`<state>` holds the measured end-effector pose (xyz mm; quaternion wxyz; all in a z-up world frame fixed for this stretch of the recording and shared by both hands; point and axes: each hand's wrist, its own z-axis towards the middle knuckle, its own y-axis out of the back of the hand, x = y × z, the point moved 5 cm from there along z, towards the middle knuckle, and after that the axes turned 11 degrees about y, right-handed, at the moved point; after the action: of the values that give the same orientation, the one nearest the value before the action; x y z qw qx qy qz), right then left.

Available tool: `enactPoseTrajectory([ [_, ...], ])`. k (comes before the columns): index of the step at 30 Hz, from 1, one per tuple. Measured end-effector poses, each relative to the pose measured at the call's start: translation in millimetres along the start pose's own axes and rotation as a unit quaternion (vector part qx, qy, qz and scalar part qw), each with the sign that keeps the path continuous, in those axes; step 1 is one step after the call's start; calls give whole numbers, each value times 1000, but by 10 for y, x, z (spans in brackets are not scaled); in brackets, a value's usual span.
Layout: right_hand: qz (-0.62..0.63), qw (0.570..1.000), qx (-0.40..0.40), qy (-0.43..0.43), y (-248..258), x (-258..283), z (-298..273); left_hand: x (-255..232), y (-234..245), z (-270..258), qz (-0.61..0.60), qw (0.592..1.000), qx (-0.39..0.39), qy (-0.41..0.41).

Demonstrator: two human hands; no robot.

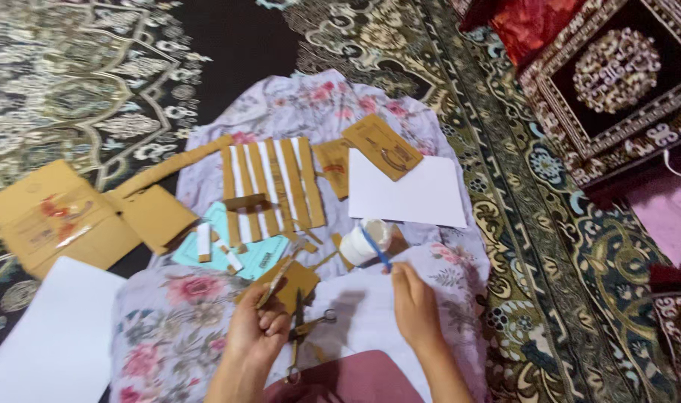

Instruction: The person assembles a cardboard structure by cutting pieces with scissors, applying glue with a brush, and attaching them to a striped base. The person handles cardboard pieces, scissors, glue, and a brush while working on the floor.

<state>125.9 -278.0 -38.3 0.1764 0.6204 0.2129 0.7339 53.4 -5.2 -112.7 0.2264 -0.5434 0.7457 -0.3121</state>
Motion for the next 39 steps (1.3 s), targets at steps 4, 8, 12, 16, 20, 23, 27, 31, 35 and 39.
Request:
enactPoseTrajectory([
  [4, -24, 999, -27, 18, 279, -191, 299, 46, 59, 258, -13, 998, -62, 5],
  [8, -87, 994, -17, 71, 423, -162, 574, 107, -9, 473, 34, 997, -75, 7],
  [12, -70, 997, 11, -17, 341, -234, 830, 157, 4, 644, 38, 993, -112, 20],
  [16, -65, 993, 28, 97, 70, -193, 1085, 225, 59, 769, 18, 996, -81, 30],
  [20, -156, 969, 53, 182, -172, -198, 1130, 234, 117, 808, 35, 992, -113, 45],
  [23, -181, 960, 39, 212, -216, -219, 1087, 221, 122, 793, 54, 985, -153, 50],
  [27, -200, 962, 28, 184, -251, -296, 1060, 248, 102, 751, 47, 985, -158, 53],
  [31, -221, 955, 24, 197, -314, -314, 1063, 259, 47, 694, 50, 988, -134, 52],
  [35, -212, 956, 32, 201, -362, -335, 1081, 271, 0, 632, 58, 988, -133, 48],
  [39, -179, 959, -11, 218, -288, -321, 995, 254, 2, 602, 61, 985, -157, 36],
])
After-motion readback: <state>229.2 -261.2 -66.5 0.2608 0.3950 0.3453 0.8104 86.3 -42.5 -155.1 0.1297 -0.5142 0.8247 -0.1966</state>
